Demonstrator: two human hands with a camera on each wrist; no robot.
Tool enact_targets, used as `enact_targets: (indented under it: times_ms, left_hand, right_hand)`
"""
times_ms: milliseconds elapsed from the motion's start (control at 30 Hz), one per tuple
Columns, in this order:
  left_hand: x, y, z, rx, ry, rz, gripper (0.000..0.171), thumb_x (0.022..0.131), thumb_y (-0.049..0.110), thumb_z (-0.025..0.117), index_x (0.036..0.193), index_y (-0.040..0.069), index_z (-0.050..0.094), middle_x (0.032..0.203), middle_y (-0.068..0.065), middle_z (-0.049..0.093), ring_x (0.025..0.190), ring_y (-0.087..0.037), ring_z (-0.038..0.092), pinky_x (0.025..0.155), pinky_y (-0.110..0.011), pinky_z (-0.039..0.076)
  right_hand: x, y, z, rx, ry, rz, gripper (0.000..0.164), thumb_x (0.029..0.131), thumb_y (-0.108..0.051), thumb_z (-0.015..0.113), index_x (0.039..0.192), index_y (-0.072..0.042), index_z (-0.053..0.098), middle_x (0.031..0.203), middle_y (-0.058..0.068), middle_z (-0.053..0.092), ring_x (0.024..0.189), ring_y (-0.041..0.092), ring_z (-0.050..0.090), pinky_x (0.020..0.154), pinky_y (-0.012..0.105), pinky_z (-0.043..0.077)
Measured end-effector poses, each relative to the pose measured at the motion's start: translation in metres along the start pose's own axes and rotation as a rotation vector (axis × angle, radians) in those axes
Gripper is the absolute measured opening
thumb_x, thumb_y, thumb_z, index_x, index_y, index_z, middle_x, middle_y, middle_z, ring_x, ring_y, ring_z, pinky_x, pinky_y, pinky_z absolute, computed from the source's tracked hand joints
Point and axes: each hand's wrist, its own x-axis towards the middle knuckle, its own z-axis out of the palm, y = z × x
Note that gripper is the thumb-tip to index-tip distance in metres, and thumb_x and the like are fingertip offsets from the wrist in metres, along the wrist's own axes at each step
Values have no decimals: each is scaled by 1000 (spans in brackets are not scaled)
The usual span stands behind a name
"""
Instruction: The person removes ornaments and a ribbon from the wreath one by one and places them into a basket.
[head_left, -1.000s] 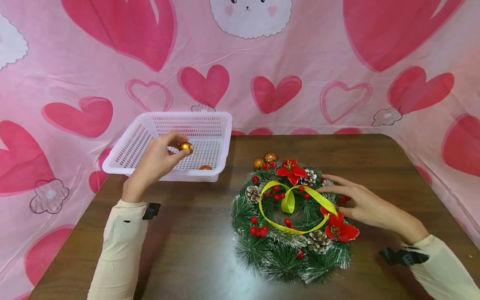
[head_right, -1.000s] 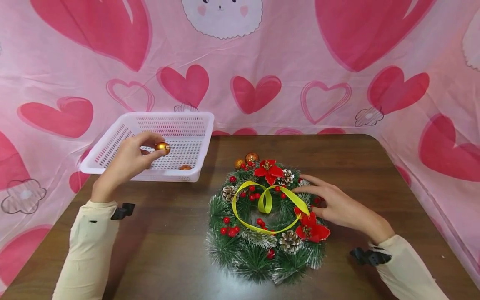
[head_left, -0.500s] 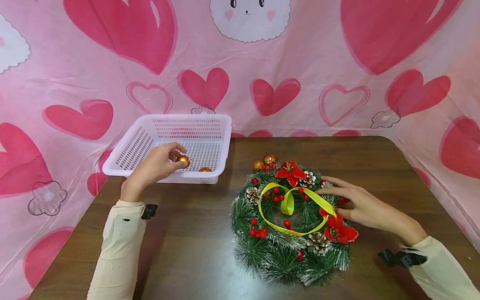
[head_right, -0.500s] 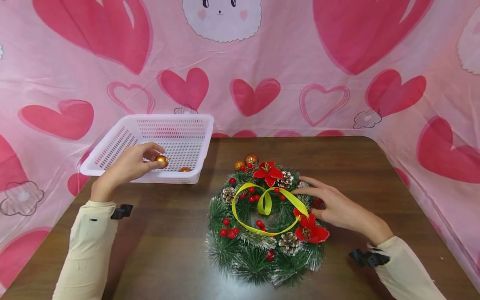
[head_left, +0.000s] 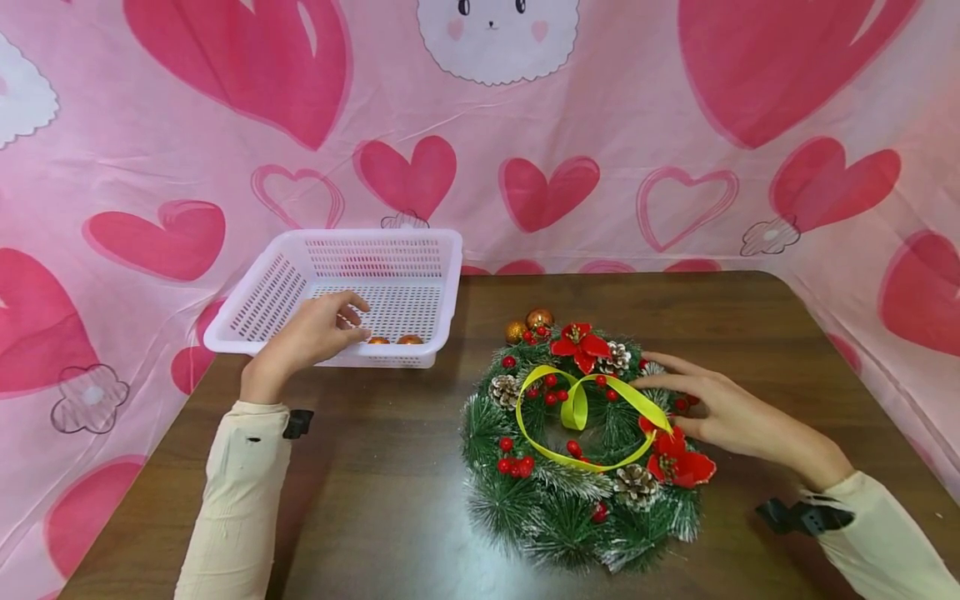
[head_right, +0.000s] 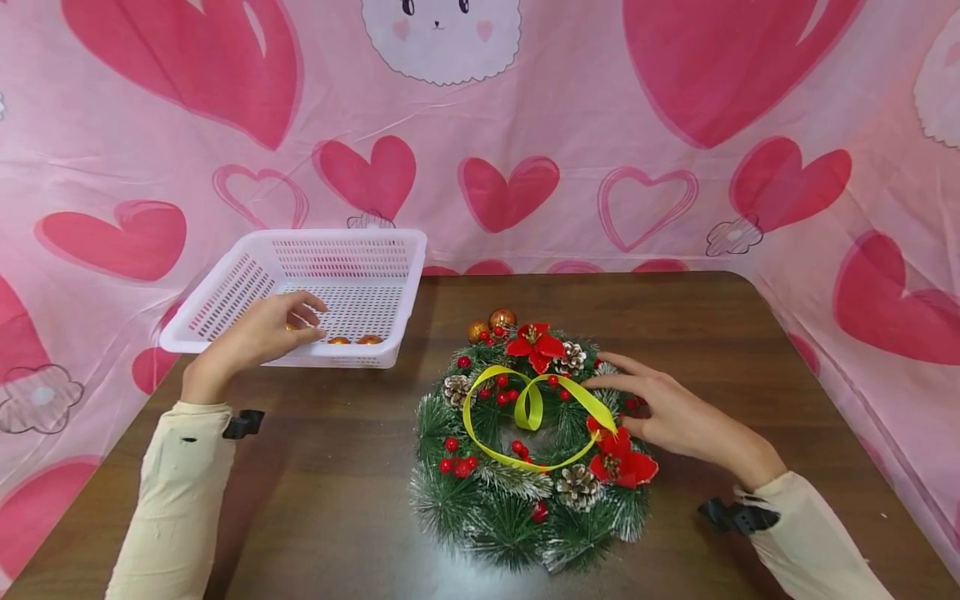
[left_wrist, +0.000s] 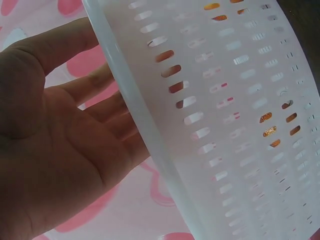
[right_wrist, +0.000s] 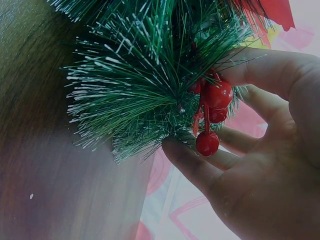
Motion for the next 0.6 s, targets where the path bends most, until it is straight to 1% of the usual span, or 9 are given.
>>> enact_targets:
  times_ms: [100, 200, 367, 600]
  left_hand:
    - [1, 1, 0, 5, 9, 15, 34, 89, 12, 71, 119, -3, 62, 105, -23, 69, 97, -38, 66, 83, -52, 51]
    - [2, 4, 1, -3, 31, 32, 33, 90, 11, 70, 119, -3, 62, 107, -24, 69, 98, -37, 66, 84, -52, 51]
    - [4, 11, 4, -40, 99, 66, 31, 90, 8, 70, 117, -3, 63, 108, -24, 69, 95, -35, 67, 84, -51, 53]
    - [7, 25, 12, -83, 186, 141, 27, 89, 4, 71, 114, -3, 64, 105, -22, 70, 91, -33, 69, 80, -50, 57]
  right_hand:
    - [0, 0, 0, -7, 0, 3, 63, 81, 10, 69, 135, -21, 61, 155, 18, 34, 131, 46, 43, 76, 37, 59]
    - [0, -1, 0, -15, -1, 5, 63, 81, 9, 69, 136, -21, 61, 155, 18, 34, 131, 46, 42, 77, 40, 59]
    - [0, -1, 0, -18, 0, 3, 63, 80, 9, 70, 135, -20, 62, 154, 19, 35, 131, 46, 43, 77, 39, 59]
    - [0, -1, 0, -6, 2, 3, 62, 81, 9, 70, 135, -19, 62, 154, 20, 35, 131, 45, 43, 77, 38, 59]
